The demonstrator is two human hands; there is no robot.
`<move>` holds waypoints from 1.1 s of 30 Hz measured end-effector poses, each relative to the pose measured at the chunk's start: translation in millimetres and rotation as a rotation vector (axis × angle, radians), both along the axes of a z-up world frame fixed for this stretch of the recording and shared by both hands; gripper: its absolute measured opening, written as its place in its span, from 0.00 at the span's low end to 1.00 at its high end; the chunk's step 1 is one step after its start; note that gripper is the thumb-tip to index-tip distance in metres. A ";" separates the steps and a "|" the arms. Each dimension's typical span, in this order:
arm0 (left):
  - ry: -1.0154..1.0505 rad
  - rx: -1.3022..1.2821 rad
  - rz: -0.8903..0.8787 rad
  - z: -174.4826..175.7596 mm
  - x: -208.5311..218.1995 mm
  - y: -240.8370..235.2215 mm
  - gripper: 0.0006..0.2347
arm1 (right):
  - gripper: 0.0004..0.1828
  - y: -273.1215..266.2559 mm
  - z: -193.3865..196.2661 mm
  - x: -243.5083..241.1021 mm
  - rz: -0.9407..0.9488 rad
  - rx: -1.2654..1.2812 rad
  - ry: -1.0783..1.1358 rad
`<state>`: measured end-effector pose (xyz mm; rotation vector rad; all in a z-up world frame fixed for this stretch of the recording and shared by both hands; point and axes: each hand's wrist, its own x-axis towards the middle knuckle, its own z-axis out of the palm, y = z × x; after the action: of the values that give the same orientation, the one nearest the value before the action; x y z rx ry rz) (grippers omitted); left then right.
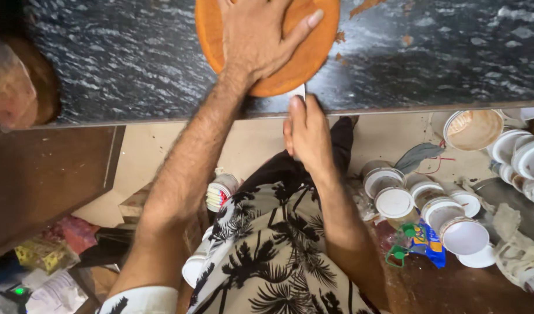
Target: The person removes parchment paper from cake layers by hand, trims and slices the cakes using a knife, and spreads frosting onto a cake board.
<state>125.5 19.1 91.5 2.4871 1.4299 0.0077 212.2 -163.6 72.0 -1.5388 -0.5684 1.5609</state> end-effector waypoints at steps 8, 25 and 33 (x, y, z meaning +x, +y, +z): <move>-0.152 0.259 -0.119 0.1 5.1 4.6 0.27 | 0.15 0.9 -7.4 -6.7 0.002 0.018 0.134; -1.120 0.025 0.516 -86.0 -81.5 -5.8 0.21 | 0.12 -26.8 15.0 -27.7 0.101 -0.044 0.107; -1.061 -0.013 0.517 -91.0 -83.2 -8.9 0.22 | 0.15 -10.3 -2.6 -37.1 0.150 0.022 0.071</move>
<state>42.3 10.1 0.5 1.5203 1.4189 1.1881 175.1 -173.9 69.4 -1.4455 -0.6712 1.7094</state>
